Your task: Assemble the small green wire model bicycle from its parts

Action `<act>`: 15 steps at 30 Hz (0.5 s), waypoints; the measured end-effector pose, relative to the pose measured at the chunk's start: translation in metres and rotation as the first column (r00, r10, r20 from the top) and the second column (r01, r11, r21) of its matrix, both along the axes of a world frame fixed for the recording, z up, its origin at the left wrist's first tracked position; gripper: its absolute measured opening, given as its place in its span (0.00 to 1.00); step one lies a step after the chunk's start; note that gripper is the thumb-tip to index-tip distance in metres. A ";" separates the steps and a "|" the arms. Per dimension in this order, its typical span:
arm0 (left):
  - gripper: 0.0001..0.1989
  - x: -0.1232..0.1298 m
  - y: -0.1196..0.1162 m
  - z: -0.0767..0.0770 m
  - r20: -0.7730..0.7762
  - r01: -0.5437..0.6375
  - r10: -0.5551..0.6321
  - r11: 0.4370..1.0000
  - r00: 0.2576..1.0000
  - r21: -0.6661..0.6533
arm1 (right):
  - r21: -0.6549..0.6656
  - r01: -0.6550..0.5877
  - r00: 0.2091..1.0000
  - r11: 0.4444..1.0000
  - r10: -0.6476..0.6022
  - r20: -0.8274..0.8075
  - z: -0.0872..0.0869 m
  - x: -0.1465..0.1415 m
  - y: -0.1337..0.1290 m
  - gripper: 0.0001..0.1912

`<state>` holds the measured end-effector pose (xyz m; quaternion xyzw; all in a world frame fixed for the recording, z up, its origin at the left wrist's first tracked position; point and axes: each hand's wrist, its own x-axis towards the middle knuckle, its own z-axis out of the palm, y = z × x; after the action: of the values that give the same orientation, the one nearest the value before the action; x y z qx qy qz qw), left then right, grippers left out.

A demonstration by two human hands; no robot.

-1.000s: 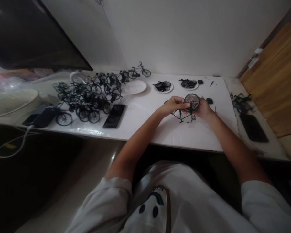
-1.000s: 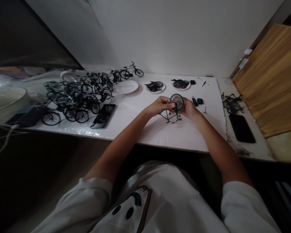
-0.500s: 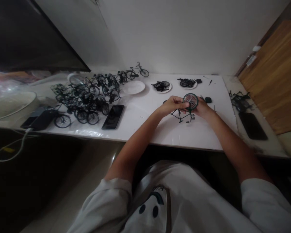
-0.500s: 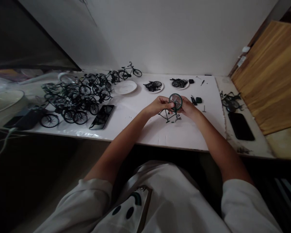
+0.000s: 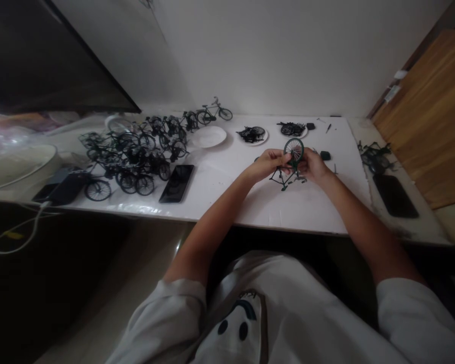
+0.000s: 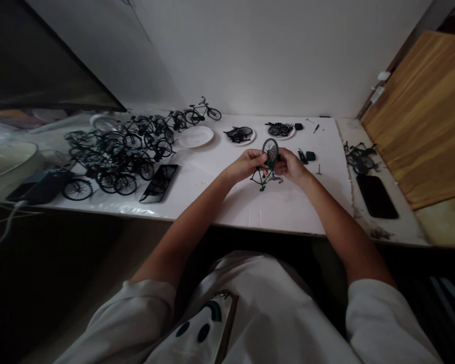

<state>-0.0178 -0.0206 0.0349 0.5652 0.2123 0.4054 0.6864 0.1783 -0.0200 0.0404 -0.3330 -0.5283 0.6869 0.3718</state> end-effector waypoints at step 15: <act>0.33 -0.004 0.002 -0.003 -0.009 0.072 -0.072 0.997 0.997 0.042 | 0.077 0.018 0.998 0.997 -0.013 -0.064 0.014 -0.002 -0.012 0.24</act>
<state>-0.0220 -0.0184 0.0321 0.5885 0.1858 0.3826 0.6876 0.1767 -0.0319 0.0543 -0.3005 -0.5399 0.6731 0.4064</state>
